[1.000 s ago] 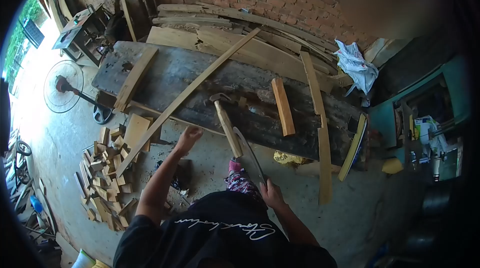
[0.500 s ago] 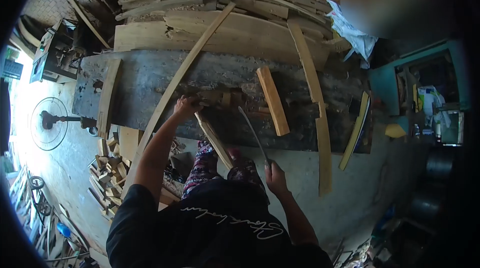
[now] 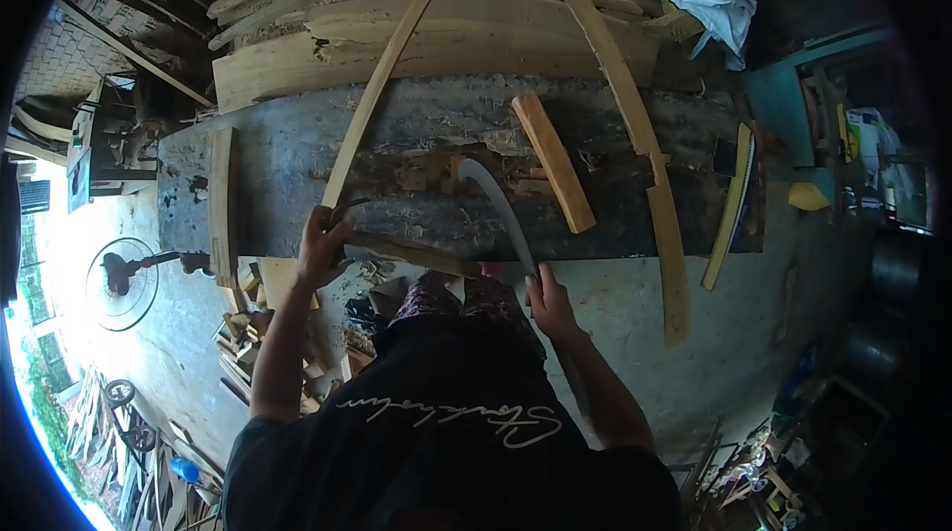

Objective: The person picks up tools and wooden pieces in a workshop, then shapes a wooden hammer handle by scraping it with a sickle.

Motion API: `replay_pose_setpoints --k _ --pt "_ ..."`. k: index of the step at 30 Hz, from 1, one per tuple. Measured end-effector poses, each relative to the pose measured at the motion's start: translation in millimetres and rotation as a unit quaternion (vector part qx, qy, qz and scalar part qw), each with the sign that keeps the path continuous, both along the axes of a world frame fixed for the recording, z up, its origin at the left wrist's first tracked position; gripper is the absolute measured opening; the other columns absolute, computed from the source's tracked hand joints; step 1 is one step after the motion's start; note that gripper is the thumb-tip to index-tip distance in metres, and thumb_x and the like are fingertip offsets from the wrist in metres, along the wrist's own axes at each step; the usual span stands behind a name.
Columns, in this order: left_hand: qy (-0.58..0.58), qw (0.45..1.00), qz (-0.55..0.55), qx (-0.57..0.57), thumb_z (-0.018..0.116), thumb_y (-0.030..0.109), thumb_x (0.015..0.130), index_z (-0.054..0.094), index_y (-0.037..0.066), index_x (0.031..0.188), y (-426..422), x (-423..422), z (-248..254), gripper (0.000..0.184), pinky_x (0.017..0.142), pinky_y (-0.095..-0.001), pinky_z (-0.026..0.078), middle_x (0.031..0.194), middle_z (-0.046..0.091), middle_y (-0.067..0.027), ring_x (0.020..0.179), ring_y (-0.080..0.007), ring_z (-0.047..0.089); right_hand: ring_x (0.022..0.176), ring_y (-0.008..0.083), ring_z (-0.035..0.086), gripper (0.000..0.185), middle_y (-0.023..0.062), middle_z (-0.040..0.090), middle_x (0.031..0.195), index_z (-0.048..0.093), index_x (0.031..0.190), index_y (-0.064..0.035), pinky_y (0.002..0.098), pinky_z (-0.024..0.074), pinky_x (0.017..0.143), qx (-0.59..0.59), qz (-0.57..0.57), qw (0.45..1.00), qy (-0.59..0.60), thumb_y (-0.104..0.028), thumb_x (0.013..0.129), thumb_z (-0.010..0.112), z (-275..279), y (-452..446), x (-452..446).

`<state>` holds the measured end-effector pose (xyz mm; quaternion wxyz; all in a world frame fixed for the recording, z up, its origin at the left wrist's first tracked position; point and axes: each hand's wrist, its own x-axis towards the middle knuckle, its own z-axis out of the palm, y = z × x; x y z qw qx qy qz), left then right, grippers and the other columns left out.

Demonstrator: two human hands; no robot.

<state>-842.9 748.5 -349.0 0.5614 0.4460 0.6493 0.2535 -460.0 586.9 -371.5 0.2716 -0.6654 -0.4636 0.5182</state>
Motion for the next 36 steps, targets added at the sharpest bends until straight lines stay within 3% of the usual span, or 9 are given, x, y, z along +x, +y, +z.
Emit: replay_pose_setpoints --k 7,9,15,18,20,23,27,30,36 --pt "0.007 0.984 0.125 0.129 0.07 0.033 0.089 0.046 0.004 0.105 -48 25 73 0.041 0.037 -0.0223 0.034 0.072 0.052 -0.0011 0.047 -0.0057 0.046 0.044 0.0139 0.052 0.021 0.004 0.053 0.06 0.042 0.095 -0.0073 0.0298 0.0431 0.04 -0.097 -0.003 0.982 0.163 -0.027 0.103 0.043 -11 52 2" --pt "0.006 0.969 0.206 0.134 0.067 0.033 0.092 0.048 0.006 0.104 -63 34 67 0.036 0.037 -0.0222 0.032 0.068 0.05 0.0003 0.047 -0.0047 0.044 0.044 0.0147 0.053 0.026 0.0047 0.052 0.058 0.042 0.097 -0.0083 0.0301 0.0441 0.04 -0.171 -0.014 0.951 0.257 -0.033 0.103 0.041 -23 65 5" --pt "-0.039 0.938 0.308 0.156 0.063 0.017 0.095 0.05 0.008 0.103 -119 62 -7 0.018 0.051 -0.0205 0.036 0.081 0.052 0.0025 0.064 -0.0032 0.046 0.045 0.0159 0.056 0.038 0.0066 0.056 0.061 0.047 0.093 -0.0076 0.0319 0.0472 0.04 -0.249 -0.013 0.937 0.244 -0.044 0.101 0.042 -37 91 -2" --pt "-0.069 0.937 0.296 0.17 0.065 0.019 0.094 0.045 0.013 0.105 -130 82 -5 0.024 0.041 -0.0208 0.034 0.071 0.048 0.0045 0.052 -0.0031 0.044 0.044 0.0158 0.055 0.039 0.0056 0.055 0.061 0.048 0.093 -0.0076 0.0321 0.0474 0.04 -0.285 0.018 0.93 0.232 -0.046 0.101 0.043 -43 105 -6" --pt "0.017 0.948 0.227 0.221 0.066 0.017 0.093 0.044 0.012 0.106 -136 89 -10 0.025 0.048 -0.0198 0.035 0.077 0.049 0.0039 0.061 -0.0024 0.044 0.044 0.0148 0.053 0.04 0.0039 0.054 0.062 0.049 0.096 -0.0079 0.0321 0.0472 0.04 -0.288 0.03 0.93 0.226 -0.047 0.1 0.044 -47 112 -11" --pt "0.016 0.954 0.245 0.173 0.065 0.015 0.093 0.045 0.011 0.105 -142 102 -11 0.024 0.053 -0.0203 0.036 0.081 0.049 0.003 0.067 -0.0036 0.044 0.045 0.013 0.051 0.039 0.0024 0.051 0.062 0.049 0.099 -0.0083 0.0315 0.0467 0.04 -0.293 0.068 0.927 0.222 -0.047 0.1 0.044 -50 112 -18" --pt "0.166 0.937 0.188 0.243 0.066 0.01 0.091 0.044 0.008 0.108 -151 99 -27 0.028 0.058 -0.0236 0.042 0.089 0.053 -0.0001 0.075 -0.0066 0.048 0.047 0.0116 0.051 0.038 0.0015 0.05 0.061 0.048 0.101 -0.0095 0.0309 0.046 0.039 -0.285 0.067 0.937 0.19 -0.047 0.1 0.043 -44 100 -16" --pt "0.062 0.956 0.22 0.185 0.066 0.009 0.09 0.044 0.008 0.108 -156 103 -46 0.029 0.061 -0.0237 0.044 0.091 0.054 -0.0016 0.077 -0.007 0.05 0.046 0.0111 0.051 0.036 0.001 0.05 0.061 0.047 0.102 -0.0102 0.0304 0.0458 0.039 -0.305 0.069 0.93 0.195 -0.046 0.1 0.044 -51 103 -5" --pt "0.081 0.955 0.184 0.218 0.062 0.004 0.091 0.044 0.009 0.107 -158 109 -59 0.024 0.06 -0.0229 0.043 0.089 0.054 -0.0016 0.076 -0.0067 0.05 0.047 0.011 0.051 0.037 0.0012 0.051 0.063 0.046 0.102 -0.0097 0.03 0.0445 0.038 -0.291 0.127 0.93 0.184 -0.047 0.099 0.047 -24 100 -22"
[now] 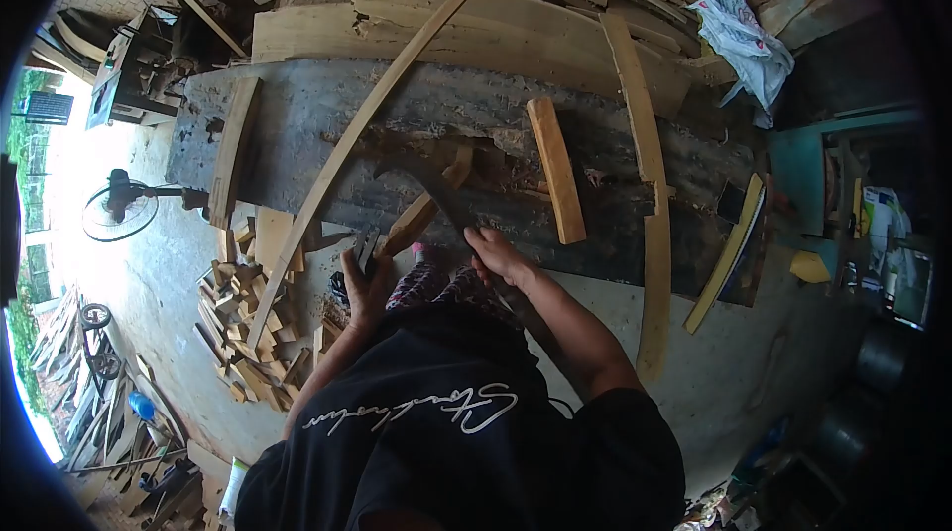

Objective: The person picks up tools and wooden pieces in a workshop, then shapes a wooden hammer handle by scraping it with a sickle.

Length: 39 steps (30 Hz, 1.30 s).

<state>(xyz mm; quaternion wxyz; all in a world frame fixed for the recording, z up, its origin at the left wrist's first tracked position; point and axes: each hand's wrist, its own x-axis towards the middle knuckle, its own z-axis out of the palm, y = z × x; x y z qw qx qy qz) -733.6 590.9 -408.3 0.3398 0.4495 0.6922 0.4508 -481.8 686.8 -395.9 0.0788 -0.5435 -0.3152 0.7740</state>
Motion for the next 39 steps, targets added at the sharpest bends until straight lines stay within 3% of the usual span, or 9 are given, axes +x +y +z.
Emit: replay_pose_setpoints --k 5,7,9,12,18,25,29,33,39 --pt "-0.029 0.999 0.021 0.011 0.066 0.011 0.088 0.048 0.003 0.098 11 -4 36 0.022 0.073 -0.0329 0.045 0.091 0.051 -0.0088 0.084 -0.0157 0.049 0.048 0.0139 0.055 0.032 0.0037 0.053 0.062 0.045 0.1 -0.0064 0.0334 0.0464 0.04 0.13 0.021 0.989 -0.06 -0.039 0.1 0.048 -1 11 12" --pt "-0.053 0.998 0.017 0.014 0.067 0.008 0.09 0.048 0.008 0.104 19 -7 73 0.023 0.06 -0.02 0.04 0.087 0.052 0.0005 0.077 -0.0044 0.049 0.049 0.0186 0.059 0.029 0.0067 0.056 0.062 0.045 0.1 -0.0052 0.0369 0.0481 0.042 0.192 0.028 0.979 -0.067 -0.034 0.1 0.049 -3 10 14" --pt "-0.034 0.999 0.021 0.0 0.069 0.011 0.089 0.05 0.008 0.101 29 -4 121 0.023 0.058 -0.0197 0.039 0.084 0.051 0.0006 0.074 -0.0051 0.049 0.055 0.0328 0.063 0.022 0.0155 0.061 0.066 0.045 0.101 -0.0033 0.0442 0.0506 0.049 0.501 0.086 0.829 -0.232 -0.025 0.1 0.049 4 0 9" --pt "0.044 0.997 0.011 -0.064 0.07 0.018 0.085 0.049 0.0 0.096 38 -6 151 0.03 0.065 -0.0337 0.038 0.085 0.044 -0.0093 0.077 -0.0188 0.044 0.064 0.0414 0.063 0.016 0.0199 0.063 0.072 0.046 0.103 -0.0035 0.0489 0.0508 0.056 0.483 0.139 0.825 -0.258 -0.018 0.097 0.051 46 -13 -9" --pt "0.113 0.989 0.0 -0.1 0.069 0.017 0.086 0.049 0.0 0.1 44 10 160 0.029 0.068 -0.0369 0.043 0.085 0.051 -0.0124 0.078 -0.0223 0.051 0.067 0.0374 0.065 0.017 0.0176 0.064 0.073 0.047 0.107 -0.0035 0.0468 0.0513 0.056 0.658 0.111 0.719 -0.196 -0.013 0.094 0.053 54 -46 -30" --pt "0.096 0.99 -0.005 -0.107 0.065 0.013 0.088 0.048 0.0 0.102 40 19 163 0.026 0.073 -0.0385 0.045 0.088 0.056 -0.0158 0.083 -0.0257 0.056 0.075 0.0367 0.067 0.015 0.0157 0.066 0.084 0.046 0.107 -0.0056 0.0472 0.0528 0.062 0.477 0.197 0.815 -0.264 -0.008 0.092 0.047 6 -37 -14" --pt "0.152 0.983 -0.042 -0.09 0.065 0.014 0.089 0.047 0.0 0.103 44 20 163 0.027 0.074 -0.0391 0.045 0.088 0.056 -0.016 0.084 -0.0286 0.057 0.072 0.037 0.066 0.019 0.0163 0.066 0.079 0.046 0.108 -0.005 0.0469 0.0527 0.06 0.623 0.114 0.75 -0.19 -0.008 0.09 0.052 40 -53 -34" --pt "0.197 0.974 -0.064 -0.087 0.065 0.015 0.089 0.047 0.0 0.103 45 14 160 0.027 0.072 -0.0398 0.045 0.088 0.057 -0.0155 0.082 -0.0296 0.056 0.066 0.0373 0.065 0.015 0.0165 0.063 0.071 0.048 0.106 -0.004 0.0477 0.0505 0.056 0.446 0.132 0.856 -0.224 -0.014 0.095 0.051 -6 -36 -34" --pt "0.069 0.987 -0.07 -0.124 0.065 0.013 0.089 0.048 0.001 0.102 54 21 171 0.025 0.071 -0.0395 0.045 0.083 0.057 -0.0142 0.076 -0.0279 0.056 0.063 0.0359 0.064 0.013 0.0153 0.061 0.07 0.049 0.096 -0.005 0.0462 0.0498 0.055 0.568 0.089 0.792 -0.204 -0.017 0.094 0.055 51 -55 -43"
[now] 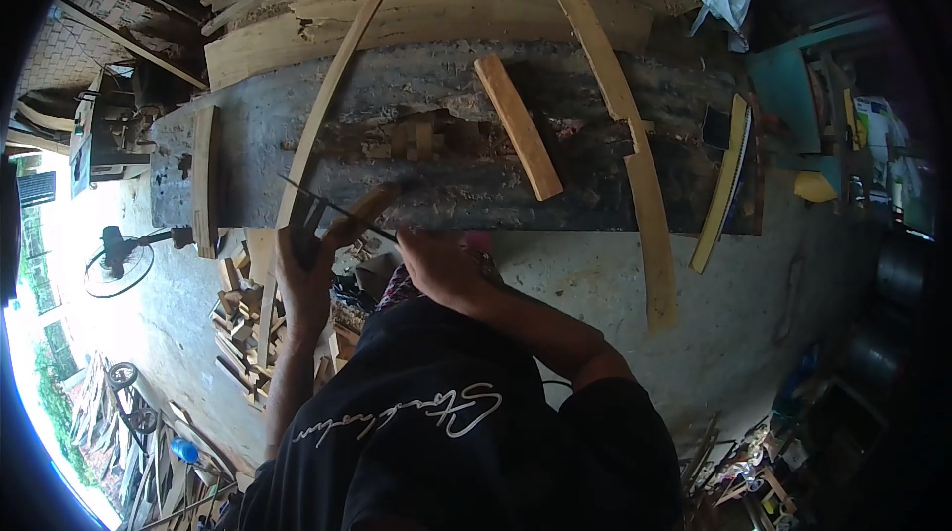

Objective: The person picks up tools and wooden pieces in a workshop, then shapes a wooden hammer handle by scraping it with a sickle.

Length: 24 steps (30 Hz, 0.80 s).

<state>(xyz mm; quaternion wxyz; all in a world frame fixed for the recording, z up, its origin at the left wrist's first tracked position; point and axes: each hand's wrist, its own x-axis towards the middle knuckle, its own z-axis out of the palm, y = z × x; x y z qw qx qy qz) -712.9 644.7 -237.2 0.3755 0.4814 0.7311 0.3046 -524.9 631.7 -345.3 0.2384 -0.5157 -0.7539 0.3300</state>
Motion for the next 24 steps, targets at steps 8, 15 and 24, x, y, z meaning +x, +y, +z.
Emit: replay_pose_setpoints --k 8,15,24 --pt "0.056 0.987 -0.097 0.112 0.067 0.008 0.088 0.047 0.004 0.098 12 30 -9 0.023 0.054 -0.0246 0.04 0.074 0.047 -0.0004 0.065 -0.0084 0.045 0.059 0.0368 0.061 0.017 0.0153 0.058 0.066 0.047 0.091 -0.0061 0.0457 0.0472 0.051 0.063 -0.078 0.995 -0.025 -0.02 0.095 0.057 -3 -11 33" --pt "0.018 0.986 -0.16 0.049 0.063 0.012 0.087 0.049 0.001 0.114 40 50 -8 0.032 0.076 -0.0403 0.047 0.096 0.058 -0.0188 0.085 -0.0327 0.059 0.057 0.0371 0.061 0.016 0.0166 0.058 0.062 0.047 0.101 -0.0031 0.046 0.0476 0.049 0.071 -0.123 0.989 -0.032 -0.017 0.096 0.054 11 -19 50" --pt "0.055 0.983 -0.175 0.024 0.064 0.013 0.089 0.047 -0.001 0.113 47 60 -2 0.032 0.076 -0.0396 0.047 0.094 0.058 -0.0178 0.085 -0.03 0.058 0.061 0.0349 0.065 0.015 0.0148 0.06 0.062 0.045 0.096 -0.0069 0.0476 0.0493 0.051 -0.094 -0.166 0.981 -0.03 -0.019 0.096 0.054 -15 -25 58"
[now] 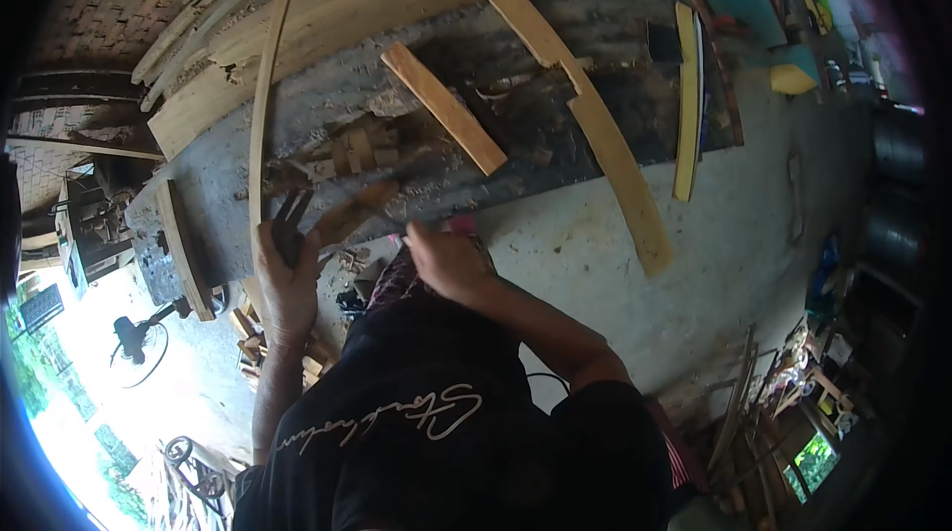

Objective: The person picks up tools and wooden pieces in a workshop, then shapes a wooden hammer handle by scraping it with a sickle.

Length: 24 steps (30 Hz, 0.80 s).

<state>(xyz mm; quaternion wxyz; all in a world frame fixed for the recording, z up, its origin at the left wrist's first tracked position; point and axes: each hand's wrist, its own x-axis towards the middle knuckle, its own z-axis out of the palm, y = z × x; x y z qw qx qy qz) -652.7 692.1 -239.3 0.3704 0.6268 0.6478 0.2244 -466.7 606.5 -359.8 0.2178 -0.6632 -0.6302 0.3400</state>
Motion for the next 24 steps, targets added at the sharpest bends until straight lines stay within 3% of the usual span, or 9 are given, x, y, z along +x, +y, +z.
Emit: replay_pose_setpoints --k 2,4,6,11,13,14,16,18,24 --pt "-0.003 1.0 -0.003 0.005 0.064 0.013 0.09 0.047 -0.001 0.111 -2 5 0 0.03 0.076 -0.0386 0.047 0.091 0.058 -0.0164 0.084 -0.027 0.058 0.06 0.0341 0.064 0.016 0.0144 0.059 0.061 0.045 0.095 -0.0063 0.0461 0.0493 0.05 0.098 0.015 0.994 0.053 -0.019 0.096 0.055 24 4 -6" --pt "-0.048 0.998 0.034 -0.001 0.064 0.012 0.09 0.047 0.0 0.109 -3 7 0 0.028 0.075 -0.0377 0.047 0.09 0.058 -0.0146 0.082 -0.0246 0.058 0.057 0.0341 0.064 0.017 0.0138 0.06 0.062 0.044 0.095 -0.0057 0.0459 0.0498 0.049 0.087 0.015 0.995 0.041 -0.02 0.096 0.054 11 8 -3" --pt "-0.039 0.999 0.028 0.005 0.064 0.012 0.09 0.047 0.0 0.108 -5 5 -1 0.028 0.074 -0.0369 0.047 0.089 0.058 -0.0139 0.081 -0.0234 0.058 0.055 0.0344 0.063 0.016 0.0133 0.06 0.063 0.045 0.096 -0.0059 0.0466 0.0502 0.049 -0.063 -0.006 0.997 0.032 -0.019 0.097 0.053 -17 14 4" --pt "-0.019 0.999 0.003 0.032 0.064 0.011 0.09 0.047 0.0 0.108 -8 12 -2 0.027 0.073 -0.0345 0.046 0.087 0.058 -0.0125 0.079 -0.0213 0.057 0.055 0.0345 0.064 0.015 0.0132 0.059 0.059 0.045 0.098 -0.0065 0.0465 0.0505 0.049 0.006 -0.013 0.998 0.064 -0.02 0.098 0.051 5 8 -3" --pt "-0.016 1.0 0.016 0.02 0.063 0.009 0.09 0.047 -0.001 0.108 -8 16 2 0.026 0.073 -0.0341 0.046 0.086 0.057 -0.0121 0.079 -0.0212 0.056 0.056 0.0348 0.064 0.015 0.0138 0.059 0.059 0.045 0.098 -0.0061 0.0472 0.0509 0.05 0.085 0.006 0.994 0.073 -0.02 0.098 0.051 14 4 -6" --pt "-0.017 1.0 0.015 0.021 0.063 0.009 0.09 0.047 -0.001 0.108 -8 16 1 0.026 0.073 -0.0341 0.046 0.086 0.057 -0.0121 0.079 -0.0212 0.056 0.056 0.0349 0.064 0.015 0.0138 0.059 0.059 0.045 0.098 -0.0061 0.0472 0.0509 0.05 0.086 0.005 0.994 0.073 -0.02 0.098 0.051 6 6 -5" --pt "-0.062 0.997 0.038 0.007 0.062 0.008 0.091 0.046 -0.001 0.108 -10 13 -2 0.026 0.073 -0.0343 0.046 0.086 0.057 -0.0119 0.08 -0.0206 0.056 0.057 0.0352 0.064 0.016 0.0144 0.059 0.06 0.045 0.099 -0.0056 0.0478 0.051 0.051 -0.061 -0.017 0.997 0.048 -0.021 0.098 0.051 -31 14 2" --pt "-0.047 0.998 0.023 0.02 0.062 0.008 0.091 0.045 -0.001 0.108 -9 13 -3 0.025 0.073 -0.0339 0.045 0.085 0.057 -0.0114 0.079 -0.0198 0.055 0.057 0.0355 0.064 0.017 0.015 0.06 0.061 0.046 0.099 -0.0049 0.047 0.0504 0.049 -0.023 -0.028 0.999 0.029 -0.022 0.098 0.051 -50 15 6" --pt "-0.055 0.997 0.044 0.008 0.061 0.007 0.091 0.044 -0.001 0.109 -5 15 -4 0.025 0.073 -0.0324 0.045 0.084 0.055 -0.0092 0.077 -0.0163 0.053 0.055 0.0343 0.063 0.017 0.0133 0.061 0.061 0.047 0.099 -0.0055 0.0446 0.05 0.049 0.084 0.019 0.995 0.043 -0.021 0.097 0.053 10 3 0"
